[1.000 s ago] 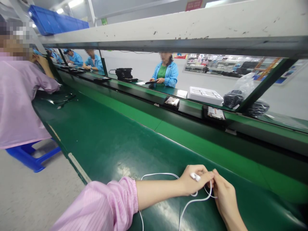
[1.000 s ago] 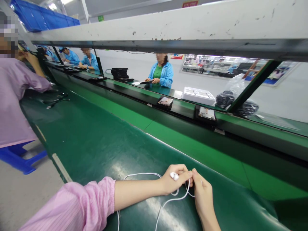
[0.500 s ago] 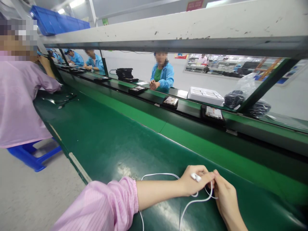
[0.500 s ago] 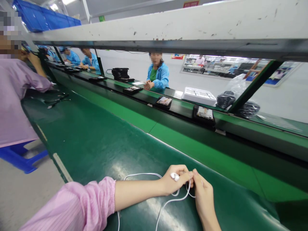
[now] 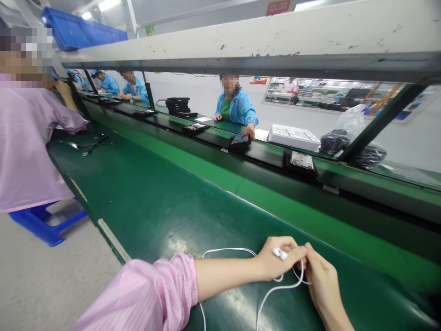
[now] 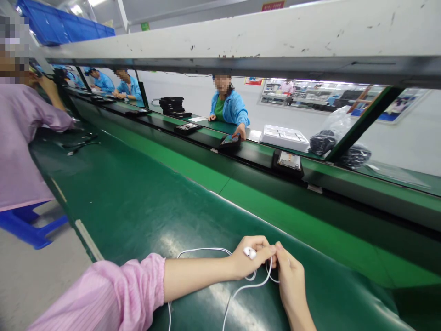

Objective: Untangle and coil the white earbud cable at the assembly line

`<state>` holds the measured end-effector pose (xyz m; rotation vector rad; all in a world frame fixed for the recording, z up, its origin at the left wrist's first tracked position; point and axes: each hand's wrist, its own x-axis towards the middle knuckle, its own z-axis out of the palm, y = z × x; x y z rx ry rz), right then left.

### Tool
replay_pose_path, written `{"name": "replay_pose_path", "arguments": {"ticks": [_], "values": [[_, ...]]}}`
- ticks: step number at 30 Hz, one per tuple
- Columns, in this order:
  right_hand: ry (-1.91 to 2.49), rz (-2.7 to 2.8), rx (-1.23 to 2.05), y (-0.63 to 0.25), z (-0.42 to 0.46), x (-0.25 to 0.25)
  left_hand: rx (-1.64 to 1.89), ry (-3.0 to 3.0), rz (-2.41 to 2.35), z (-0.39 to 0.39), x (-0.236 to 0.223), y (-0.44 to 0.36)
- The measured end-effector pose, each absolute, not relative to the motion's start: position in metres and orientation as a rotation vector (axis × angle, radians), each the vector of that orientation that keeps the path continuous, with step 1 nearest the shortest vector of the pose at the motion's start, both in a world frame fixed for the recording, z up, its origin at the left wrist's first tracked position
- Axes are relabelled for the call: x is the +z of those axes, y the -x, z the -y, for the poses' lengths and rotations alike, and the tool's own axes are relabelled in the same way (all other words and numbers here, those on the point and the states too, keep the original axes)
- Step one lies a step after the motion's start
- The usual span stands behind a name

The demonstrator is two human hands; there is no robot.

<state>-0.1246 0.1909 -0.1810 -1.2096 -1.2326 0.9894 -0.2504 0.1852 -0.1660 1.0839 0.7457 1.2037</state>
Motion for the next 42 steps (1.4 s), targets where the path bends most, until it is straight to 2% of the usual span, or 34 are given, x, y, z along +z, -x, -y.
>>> {"name": "replay_pose_path", "arguments": {"ticks": [42], "values": [[1.215,1.223,1.000,0.1254,-0.1909,-0.1802,1.203,-1.103,-0.742,-0.1847,-0.1638,0.2510]]}}
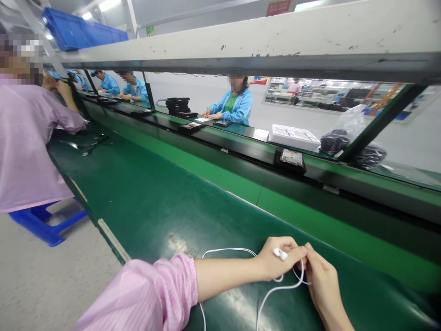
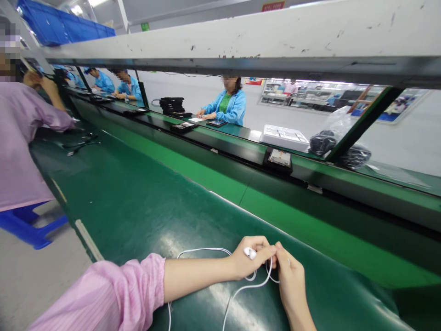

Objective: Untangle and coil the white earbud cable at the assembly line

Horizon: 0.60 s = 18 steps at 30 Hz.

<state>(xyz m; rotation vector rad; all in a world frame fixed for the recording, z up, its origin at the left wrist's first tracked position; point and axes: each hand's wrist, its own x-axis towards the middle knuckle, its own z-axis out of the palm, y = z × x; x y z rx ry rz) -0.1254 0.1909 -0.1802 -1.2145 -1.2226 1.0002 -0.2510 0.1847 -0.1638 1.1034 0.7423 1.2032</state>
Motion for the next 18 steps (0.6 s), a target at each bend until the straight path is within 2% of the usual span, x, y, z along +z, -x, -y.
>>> {"name": "replay_pose_path", "arguments": {"ticks": [18], "values": [[1.277,1.165,1.022,0.1264,-0.1905,-0.1782,1.210,-1.086,-0.731,-0.1850,-0.1655,0.2498]]}}
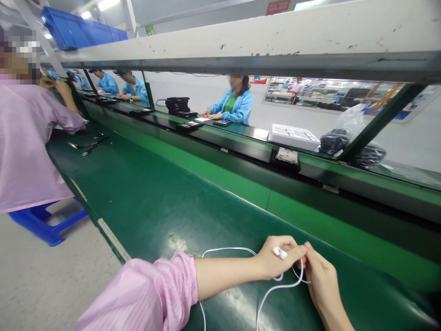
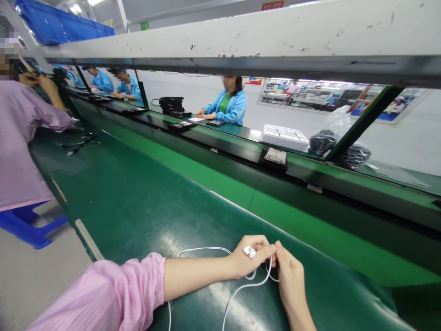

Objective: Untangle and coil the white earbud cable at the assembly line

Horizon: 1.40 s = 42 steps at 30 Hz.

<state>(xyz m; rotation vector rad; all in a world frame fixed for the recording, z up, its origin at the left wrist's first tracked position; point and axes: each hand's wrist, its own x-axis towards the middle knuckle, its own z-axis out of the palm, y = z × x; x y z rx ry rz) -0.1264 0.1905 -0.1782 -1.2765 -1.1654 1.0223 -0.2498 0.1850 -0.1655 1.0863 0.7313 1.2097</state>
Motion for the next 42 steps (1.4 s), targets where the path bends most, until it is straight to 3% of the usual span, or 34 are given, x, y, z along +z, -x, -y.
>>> {"name": "replay_pose_path", "arguments": {"ticks": [42], "values": [[1.269,1.214,1.003,0.1272,-0.1890,-0.1758,1.213,-1.106,-0.732,-0.1848,-0.1669,0.2506]]}}
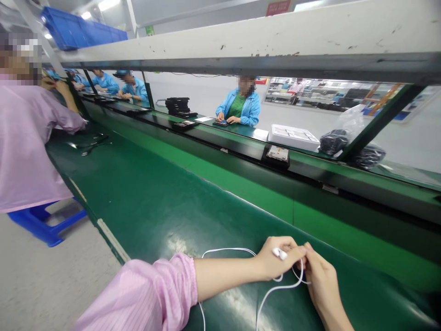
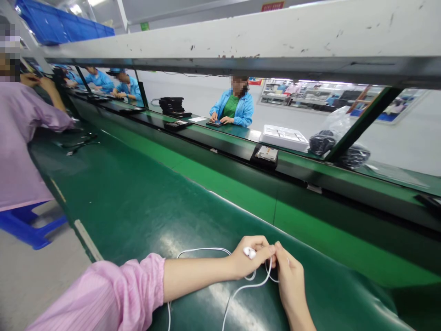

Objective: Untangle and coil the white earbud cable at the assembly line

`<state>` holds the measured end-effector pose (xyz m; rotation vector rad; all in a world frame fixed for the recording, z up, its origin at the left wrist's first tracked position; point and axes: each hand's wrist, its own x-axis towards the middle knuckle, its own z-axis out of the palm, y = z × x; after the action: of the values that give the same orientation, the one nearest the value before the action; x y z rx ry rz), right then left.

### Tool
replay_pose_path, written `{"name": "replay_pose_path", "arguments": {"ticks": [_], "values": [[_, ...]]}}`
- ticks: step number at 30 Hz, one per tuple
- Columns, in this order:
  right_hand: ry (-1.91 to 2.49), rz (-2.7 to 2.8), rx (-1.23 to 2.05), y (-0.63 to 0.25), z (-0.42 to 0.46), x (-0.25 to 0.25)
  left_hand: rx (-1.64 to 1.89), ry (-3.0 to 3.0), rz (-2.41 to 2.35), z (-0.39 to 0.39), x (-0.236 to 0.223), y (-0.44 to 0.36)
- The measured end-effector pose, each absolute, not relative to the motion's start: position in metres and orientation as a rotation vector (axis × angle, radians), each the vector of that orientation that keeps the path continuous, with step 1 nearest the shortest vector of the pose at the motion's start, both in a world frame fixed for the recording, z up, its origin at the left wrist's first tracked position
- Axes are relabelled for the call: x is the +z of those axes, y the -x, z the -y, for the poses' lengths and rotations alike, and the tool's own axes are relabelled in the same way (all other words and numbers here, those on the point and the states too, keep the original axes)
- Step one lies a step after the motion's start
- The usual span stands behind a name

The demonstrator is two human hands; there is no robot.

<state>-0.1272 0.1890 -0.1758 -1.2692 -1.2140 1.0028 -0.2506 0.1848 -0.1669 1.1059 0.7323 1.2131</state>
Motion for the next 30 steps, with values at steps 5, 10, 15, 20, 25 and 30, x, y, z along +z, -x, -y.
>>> {"name": "replay_pose_path", "arguments": {"ticks": [5,10,15,20,25,30], "values": [[1.259,1.219,1.003,0.1269,-0.1894,-0.1749,1.212,-1.106,-0.723,-0.1853,-0.1677,0.2505],[1.232,1.227,1.001,0.1262,-0.1897,-0.1766,1.210,-1.101,-0.726,-0.1856,-0.1685,0.2502],[1.215,1.238,0.991,0.1244,-0.1905,-0.1812,1.207,-1.102,-0.734,-0.1863,-0.1705,0.2496],[1.231,1.235,0.985,0.1222,-0.1916,-0.1848,1.206,-1.099,-0.737,-0.1861,-0.1699,0.2492],[1.236,1.229,0.989,0.1228,-0.1911,-0.1835,1.201,-1.097,-0.733,-0.1845,-0.1649,0.2508],[1.229,1.230,0.993,0.1241,-0.1910,-0.1818,1.189,-1.094,-0.729,-0.1842,-0.1624,0.2516]]}}
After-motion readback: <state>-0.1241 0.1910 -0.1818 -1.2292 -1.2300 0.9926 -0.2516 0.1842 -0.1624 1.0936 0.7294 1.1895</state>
